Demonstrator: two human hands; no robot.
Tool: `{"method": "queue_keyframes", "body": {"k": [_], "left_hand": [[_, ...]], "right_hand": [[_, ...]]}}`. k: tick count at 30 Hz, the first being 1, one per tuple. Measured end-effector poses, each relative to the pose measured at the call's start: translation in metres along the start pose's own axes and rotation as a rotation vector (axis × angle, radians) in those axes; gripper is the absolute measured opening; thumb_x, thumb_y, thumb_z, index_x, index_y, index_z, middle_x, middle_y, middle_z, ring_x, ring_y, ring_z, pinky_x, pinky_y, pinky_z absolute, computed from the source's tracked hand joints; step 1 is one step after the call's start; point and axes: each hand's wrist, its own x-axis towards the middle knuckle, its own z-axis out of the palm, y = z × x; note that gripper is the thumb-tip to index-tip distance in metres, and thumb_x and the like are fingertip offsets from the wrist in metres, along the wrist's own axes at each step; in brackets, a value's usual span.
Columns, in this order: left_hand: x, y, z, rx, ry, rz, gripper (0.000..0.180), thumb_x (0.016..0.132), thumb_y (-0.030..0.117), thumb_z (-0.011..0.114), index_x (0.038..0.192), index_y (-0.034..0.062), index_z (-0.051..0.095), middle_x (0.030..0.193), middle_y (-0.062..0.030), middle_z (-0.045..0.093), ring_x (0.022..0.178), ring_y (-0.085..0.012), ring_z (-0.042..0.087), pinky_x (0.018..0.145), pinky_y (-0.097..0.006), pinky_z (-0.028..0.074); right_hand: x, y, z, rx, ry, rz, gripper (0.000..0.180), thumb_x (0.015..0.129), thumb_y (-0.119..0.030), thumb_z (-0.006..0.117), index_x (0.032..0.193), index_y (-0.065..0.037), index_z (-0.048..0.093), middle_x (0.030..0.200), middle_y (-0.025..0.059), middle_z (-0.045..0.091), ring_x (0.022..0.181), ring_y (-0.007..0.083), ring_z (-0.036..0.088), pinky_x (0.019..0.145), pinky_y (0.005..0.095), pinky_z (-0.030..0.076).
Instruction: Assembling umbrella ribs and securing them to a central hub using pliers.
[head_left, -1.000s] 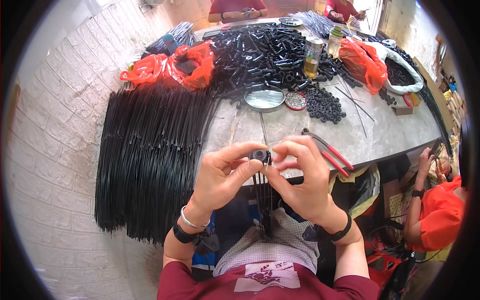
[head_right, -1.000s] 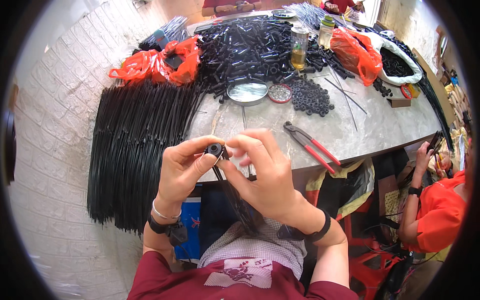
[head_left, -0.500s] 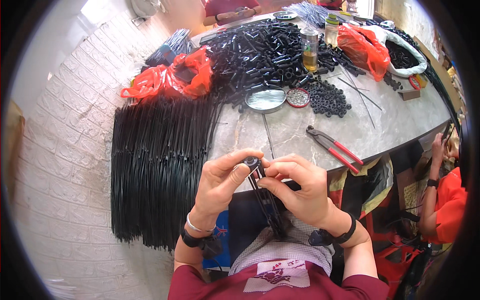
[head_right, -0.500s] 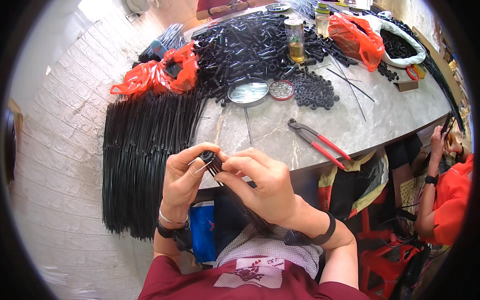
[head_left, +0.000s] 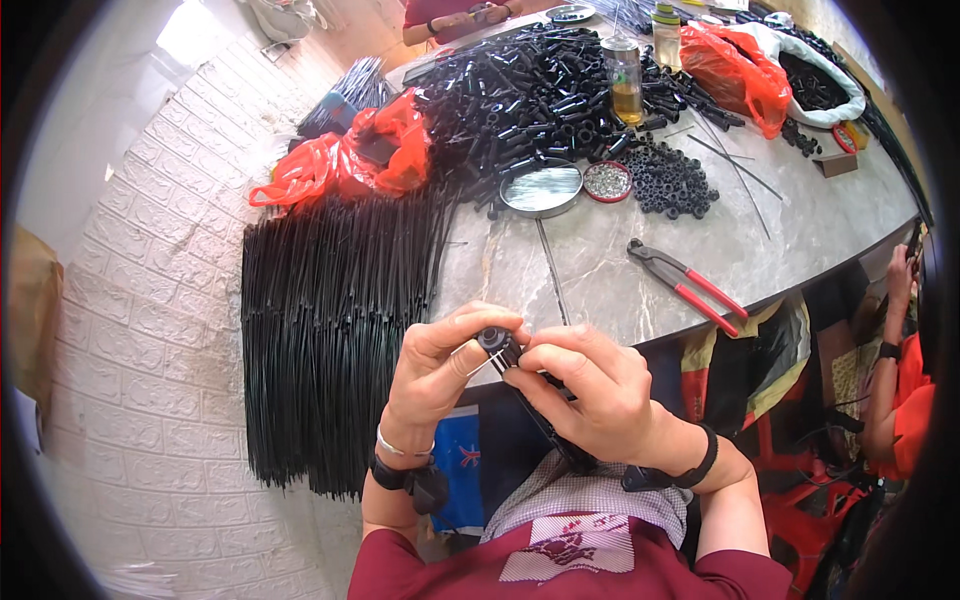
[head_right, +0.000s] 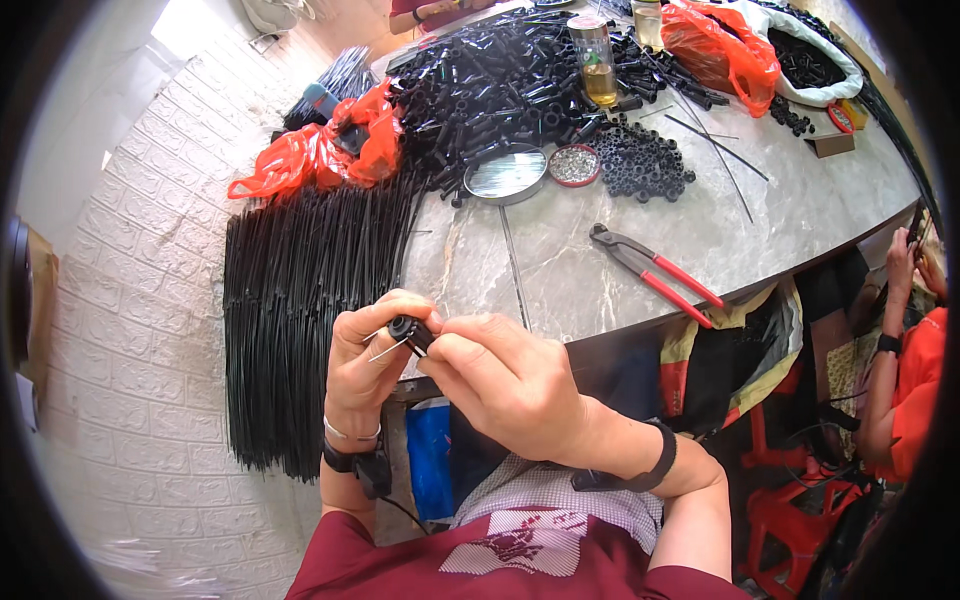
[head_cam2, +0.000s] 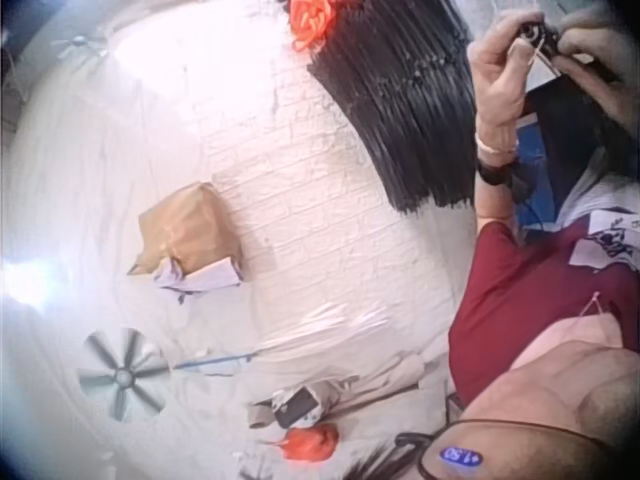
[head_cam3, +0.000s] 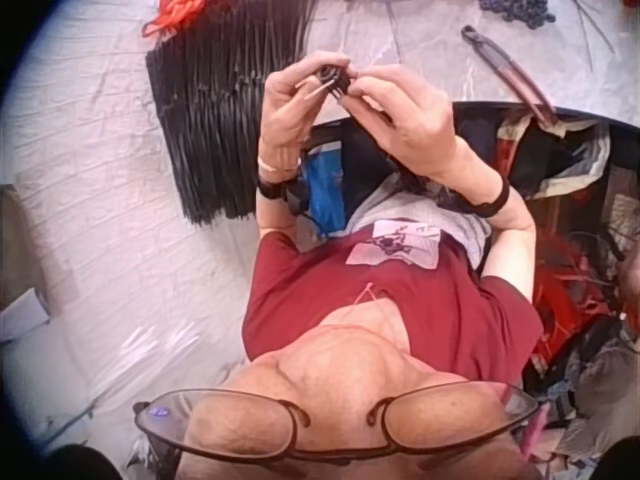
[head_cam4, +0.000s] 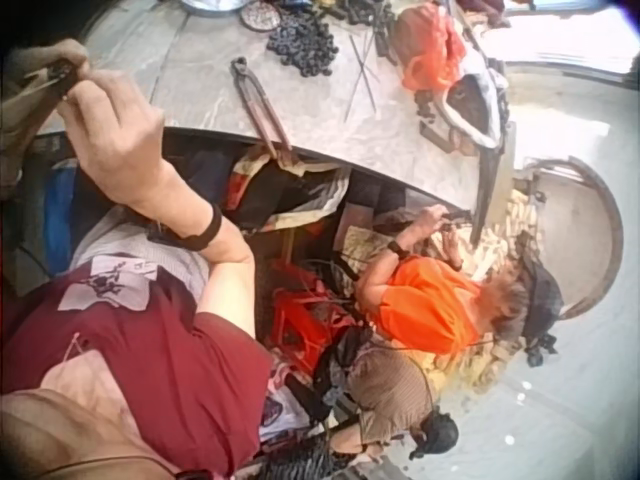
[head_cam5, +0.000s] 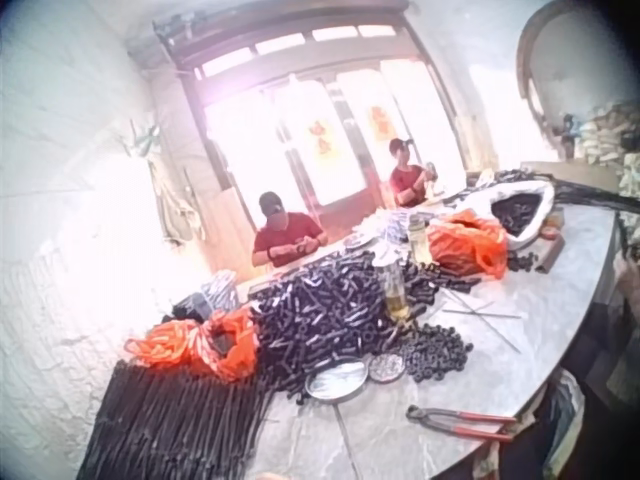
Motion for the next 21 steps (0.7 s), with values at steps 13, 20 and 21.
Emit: {"method": "queue_keyframes", "body": {"k": [13,20,21], "left_hand": [[-0.002,-0.012,0.0,-0.142,-0.008,0.106,0.029,0.092,0.018,0.056,0.1,-0.0086,0.062,0.093,-0.0152,0.06,0.089,-0.0192,0.057,0.077,-0.03,0.045],[-0.002,-0.014,0.009,-0.232,0.06,0.052,0.031,0.092,0.02,0.057,0.106,-0.0076,0.059,0.096,-0.0155,0.06,0.091,-0.0198,0.056,0.083,-0.032,0.045],[-0.003,-0.018,0.006,-0.273,0.031,0.065,0.032,0.091,0.021,0.058,0.108,-0.0072,0.059,0.097,-0.0157,0.06,0.092,-0.0202,0.056,0.084,-0.032,0.046]], "right_hand": [[-0.008,-0.006,0.01,0.002,0.009,-0.074,0.026,0.066,-0.001,0.071,0.09,0.002,0.062,0.087,0.0115,0.061,0.065,0.0212,0.061,0.053,0.0284,0.051],[-0.008,-0.004,0.005,-0.078,0.019,-0.06,0.031,0.063,-0.003,0.071,0.093,0.001,0.064,0.086,0.0094,0.061,0.066,0.0202,0.061,0.052,0.0275,0.05],[-0.009,-0.005,0.006,-0.114,0.02,-0.081,0.032,0.062,-0.003,0.069,0.094,0.001,0.065,0.086,0.0088,0.061,0.066,0.0196,0.061,0.052,0.0273,0.05]]}}
